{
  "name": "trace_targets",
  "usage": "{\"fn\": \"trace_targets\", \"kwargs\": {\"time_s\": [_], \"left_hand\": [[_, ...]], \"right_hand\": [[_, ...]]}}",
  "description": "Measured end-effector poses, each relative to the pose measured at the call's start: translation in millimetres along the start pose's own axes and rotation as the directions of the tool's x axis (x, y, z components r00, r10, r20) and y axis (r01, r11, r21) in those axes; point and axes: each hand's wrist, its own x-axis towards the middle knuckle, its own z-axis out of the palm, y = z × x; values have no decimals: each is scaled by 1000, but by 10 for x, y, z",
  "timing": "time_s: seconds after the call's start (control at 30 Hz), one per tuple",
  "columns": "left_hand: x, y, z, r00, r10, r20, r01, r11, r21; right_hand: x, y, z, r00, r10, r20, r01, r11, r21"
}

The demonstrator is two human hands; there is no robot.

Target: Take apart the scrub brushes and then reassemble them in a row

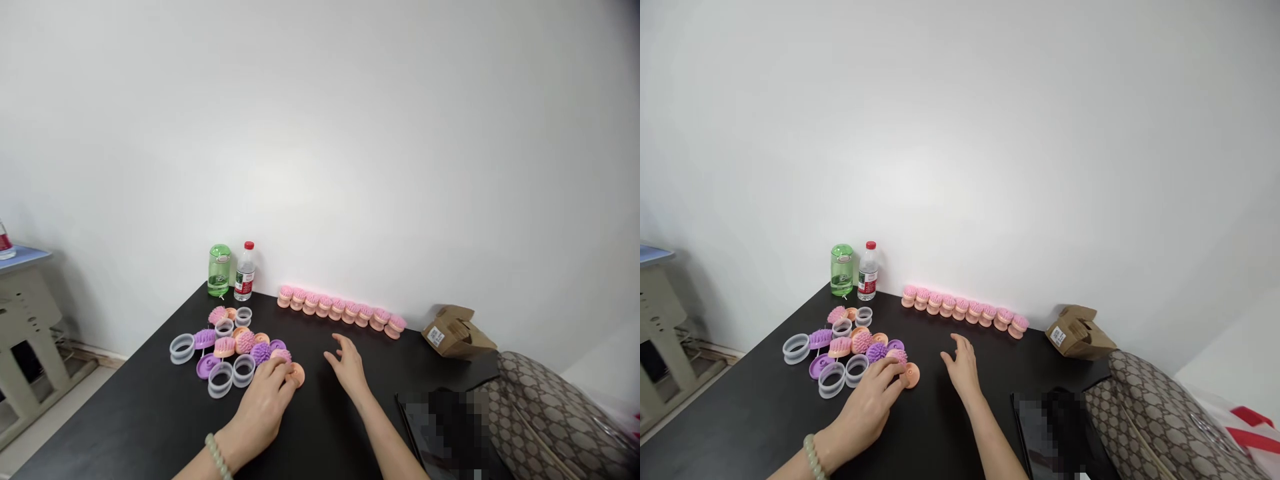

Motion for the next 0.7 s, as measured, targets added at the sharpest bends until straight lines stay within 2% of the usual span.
{"fn": "trace_targets", "kwargs": {"time_s": [0.1,0.17,0.3,0.4,0.5,0.7], "left_hand": [[-20,-11,12,1000,16,-3,-16,1000,-7],[-34,-28,38,1000,22,-11,-22,1000,-1],[-32,-53,88,996,41,-81,-39,999,21],[-9,-56,91,988,74,-133,-70,997,41],[19,-59,79,982,101,-159,-86,991,100],[70,-36,71,965,130,-228,-98,984,149]], "right_hand": [[283,130,-70,999,-4,-34,-1,990,-138],[483,265,-187,997,29,-77,-47,967,-252],[809,605,-563,969,165,-186,-234,857,-459],[967,844,-842,935,261,-238,-352,755,-553],[1084,1016,-994,924,316,-218,-381,694,-611],[1164,1120,-1027,938,330,-109,-315,675,-667]]}}
